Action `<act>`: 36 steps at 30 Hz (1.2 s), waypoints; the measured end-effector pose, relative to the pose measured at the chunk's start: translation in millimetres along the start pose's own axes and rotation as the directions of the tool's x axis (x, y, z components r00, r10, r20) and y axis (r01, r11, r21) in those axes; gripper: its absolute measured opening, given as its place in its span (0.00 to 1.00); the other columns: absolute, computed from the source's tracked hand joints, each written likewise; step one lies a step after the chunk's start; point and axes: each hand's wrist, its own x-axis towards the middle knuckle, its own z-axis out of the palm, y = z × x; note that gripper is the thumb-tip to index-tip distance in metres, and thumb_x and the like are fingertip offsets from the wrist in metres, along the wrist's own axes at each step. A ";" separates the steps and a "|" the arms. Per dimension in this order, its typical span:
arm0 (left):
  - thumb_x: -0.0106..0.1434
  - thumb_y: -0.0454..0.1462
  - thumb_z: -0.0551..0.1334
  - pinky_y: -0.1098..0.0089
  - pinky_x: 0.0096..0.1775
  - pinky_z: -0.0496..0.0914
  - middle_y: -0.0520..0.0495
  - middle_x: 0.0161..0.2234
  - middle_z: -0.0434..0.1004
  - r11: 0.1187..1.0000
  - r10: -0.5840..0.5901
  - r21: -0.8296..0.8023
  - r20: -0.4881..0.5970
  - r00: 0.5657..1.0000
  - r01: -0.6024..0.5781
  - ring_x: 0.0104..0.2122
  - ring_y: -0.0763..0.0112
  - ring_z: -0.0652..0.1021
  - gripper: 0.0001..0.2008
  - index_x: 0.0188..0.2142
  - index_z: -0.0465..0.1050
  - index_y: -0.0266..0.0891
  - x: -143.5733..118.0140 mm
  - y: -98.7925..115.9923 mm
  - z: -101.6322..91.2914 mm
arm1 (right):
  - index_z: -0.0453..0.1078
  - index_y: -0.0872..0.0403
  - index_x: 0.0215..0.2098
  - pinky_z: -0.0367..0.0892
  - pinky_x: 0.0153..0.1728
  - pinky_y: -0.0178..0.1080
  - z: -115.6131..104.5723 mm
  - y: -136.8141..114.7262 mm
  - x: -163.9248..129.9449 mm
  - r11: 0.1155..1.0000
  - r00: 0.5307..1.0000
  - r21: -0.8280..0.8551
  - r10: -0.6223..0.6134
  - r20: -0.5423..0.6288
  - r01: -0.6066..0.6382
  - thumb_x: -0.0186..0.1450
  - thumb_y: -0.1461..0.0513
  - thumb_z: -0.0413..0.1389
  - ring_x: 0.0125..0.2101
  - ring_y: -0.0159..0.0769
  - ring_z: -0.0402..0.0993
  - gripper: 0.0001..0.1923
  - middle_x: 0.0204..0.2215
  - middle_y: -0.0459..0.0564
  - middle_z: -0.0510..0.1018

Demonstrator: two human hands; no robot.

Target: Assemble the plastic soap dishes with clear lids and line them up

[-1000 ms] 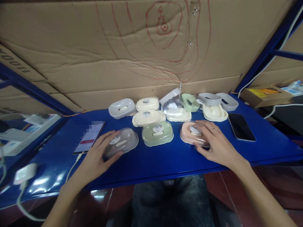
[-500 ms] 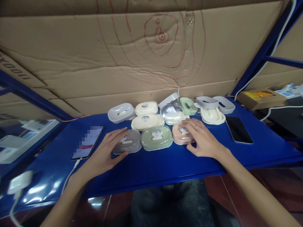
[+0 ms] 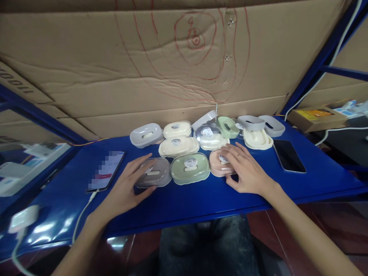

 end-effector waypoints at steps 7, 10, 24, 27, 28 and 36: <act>0.75 0.45 0.68 0.32 0.73 0.66 0.41 0.77 0.65 1.000 0.000 -0.031 -0.043 0.999 -0.002 0.77 0.39 0.65 0.36 0.78 0.61 0.55 -1.2 -1.2 2.5 | 0.62 0.50 0.72 0.55 0.77 0.74 -6.2 -2.6 3.6 1.000 1.000 0.006 -0.004 0.027 0.004 0.68 0.58 0.63 0.73 0.63 0.68 0.36 0.69 0.62 0.76; 0.76 0.45 0.67 0.34 0.74 0.66 0.41 0.76 0.67 0.999 -0.003 -0.040 -0.055 0.998 0.001 0.76 0.41 0.65 0.34 0.77 0.61 0.54 -1.6 -0.9 4.3 | 0.61 0.52 0.72 0.61 0.76 0.72 -2.8 -1.5 4.4 1.000 1.000 -0.004 -0.006 0.012 0.006 0.68 0.58 0.64 0.73 0.63 0.69 0.37 0.69 0.64 0.75; 0.79 0.46 0.61 0.38 0.74 0.65 0.44 0.71 0.75 0.990 -0.104 -0.113 -0.222 0.970 0.080 0.75 0.45 0.70 0.20 0.68 0.72 0.52 2.7 2.5 -12.3 | 0.59 0.48 0.77 0.51 0.77 0.77 5.5 -1.1 -1.6 0.998 0.992 -0.060 -0.032 -0.123 0.025 0.69 0.51 0.67 0.73 0.68 0.68 0.43 0.69 0.63 0.76; 0.79 0.48 0.59 0.41 0.73 0.66 0.44 0.67 0.79 0.986 -0.162 -0.007 -0.286 0.944 0.167 0.71 0.47 0.74 0.20 0.66 0.74 0.51 30.5 -11.0 -32.4 | 0.57 0.46 0.78 0.52 0.76 0.78 6.2 2.4 -4.1 0.999 0.991 -0.049 -0.015 -0.132 0.009 0.68 0.51 0.67 0.73 0.68 0.68 0.45 0.69 0.61 0.76; 0.78 0.50 0.59 0.42 0.73 0.67 0.43 0.67 0.78 0.979 -0.179 0.046 -0.266 0.947 0.198 0.69 0.45 0.75 0.22 0.66 0.73 0.49 44.9 -19.1 -38.6 | 0.57 0.45 0.79 0.52 0.76 0.78 6.9 3.6 -4.8 0.999 0.991 -0.044 -0.011 -0.137 0.005 0.68 0.51 0.67 0.73 0.68 0.68 0.45 0.69 0.60 0.75; 0.59 0.53 0.75 0.35 0.68 0.65 0.20 0.75 0.62 0.836 -0.420 0.477 0.237 0.876 0.272 0.73 0.22 0.65 0.58 0.79 0.51 0.35 158.6 -85.6 -38.9 | 0.58 0.46 0.77 0.52 0.75 0.77 12.1 4.8 -7.5 1.000 0.991 -0.009 0.001 -0.136 -0.003 0.70 0.51 0.65 0.70 0.68 0.71 0.42 0.69 0.60 0.76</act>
